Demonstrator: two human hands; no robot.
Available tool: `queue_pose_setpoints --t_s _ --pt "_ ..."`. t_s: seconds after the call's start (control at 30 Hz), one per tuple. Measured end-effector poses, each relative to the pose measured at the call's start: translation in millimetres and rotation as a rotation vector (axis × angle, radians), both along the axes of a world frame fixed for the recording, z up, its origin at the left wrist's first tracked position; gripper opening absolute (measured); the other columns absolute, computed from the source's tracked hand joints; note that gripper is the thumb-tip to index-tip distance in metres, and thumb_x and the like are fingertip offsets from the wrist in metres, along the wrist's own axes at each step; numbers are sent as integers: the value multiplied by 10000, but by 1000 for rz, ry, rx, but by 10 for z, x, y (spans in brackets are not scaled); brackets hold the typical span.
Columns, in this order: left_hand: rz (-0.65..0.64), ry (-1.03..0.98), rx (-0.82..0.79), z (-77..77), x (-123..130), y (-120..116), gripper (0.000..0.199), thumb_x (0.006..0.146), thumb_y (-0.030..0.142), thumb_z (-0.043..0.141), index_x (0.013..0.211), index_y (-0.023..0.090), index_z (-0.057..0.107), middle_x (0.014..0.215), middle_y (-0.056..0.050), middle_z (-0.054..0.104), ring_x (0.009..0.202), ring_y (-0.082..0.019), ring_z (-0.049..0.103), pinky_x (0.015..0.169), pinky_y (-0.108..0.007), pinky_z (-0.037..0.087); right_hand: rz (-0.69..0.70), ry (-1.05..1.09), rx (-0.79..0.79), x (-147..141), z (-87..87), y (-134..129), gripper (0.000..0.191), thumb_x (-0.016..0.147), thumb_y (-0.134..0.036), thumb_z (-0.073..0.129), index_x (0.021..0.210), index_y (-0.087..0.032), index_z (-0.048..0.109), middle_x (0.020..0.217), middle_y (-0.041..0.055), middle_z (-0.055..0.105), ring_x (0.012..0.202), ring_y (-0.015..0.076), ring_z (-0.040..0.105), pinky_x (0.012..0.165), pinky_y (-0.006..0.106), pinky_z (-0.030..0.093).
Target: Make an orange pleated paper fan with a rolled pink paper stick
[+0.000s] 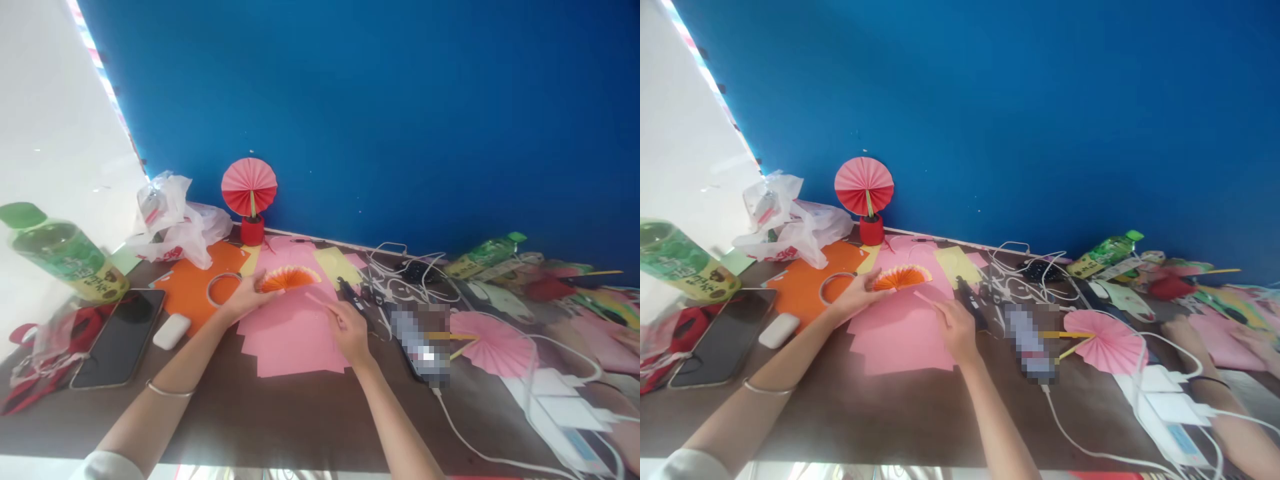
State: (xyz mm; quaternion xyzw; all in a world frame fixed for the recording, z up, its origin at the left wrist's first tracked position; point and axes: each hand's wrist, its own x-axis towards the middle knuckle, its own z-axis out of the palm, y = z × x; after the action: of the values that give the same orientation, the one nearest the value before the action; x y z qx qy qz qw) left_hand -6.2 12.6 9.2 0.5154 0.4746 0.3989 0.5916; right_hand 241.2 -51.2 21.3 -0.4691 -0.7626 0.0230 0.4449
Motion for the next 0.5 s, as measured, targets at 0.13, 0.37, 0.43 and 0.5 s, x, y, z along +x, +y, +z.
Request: queue_pose_setpoints --t_s 0.13,0.37,0.43,0.5 --pt "-114 319 90 40 -116 -35 745 634 523 679 1248 199 409 1108 -110 563 908 -226 592 717 -311 487 38 -149 113 6 -92 -84 127 791 -138 579 860 -211 656 751 57 634 706 161 600 656 291 511" --pt "-226 847 528 164 -99 -52 579 716 432 606 1200 169 428 1041 -101 573 897 -230 585 728 -331 476 128 -89 6 -31 -143 -62 108 807 -166 574 861 -217 653 759 44 622 714 152 595 660 290 506" --pt "-271 949 615 172 -59 -59 629 749 371 581 1311 220 341 1197 -116 505 970 -233 577 763 -326 474 161 -60 -59 -33 -170 -29 81 809 -188 579 825 -214 654 746 38 621 708 154 588 657 299 501" --pt "-290 1085 667 177 -31 -61 592 776 356 558 1326 277 353 1322 -118 412 1027 -262 558 783 -355 474 180 -80 -119 -33 -191 13 79 812 -211 579 794 -215 656 742 37 627 722 166 583 673 323 492"
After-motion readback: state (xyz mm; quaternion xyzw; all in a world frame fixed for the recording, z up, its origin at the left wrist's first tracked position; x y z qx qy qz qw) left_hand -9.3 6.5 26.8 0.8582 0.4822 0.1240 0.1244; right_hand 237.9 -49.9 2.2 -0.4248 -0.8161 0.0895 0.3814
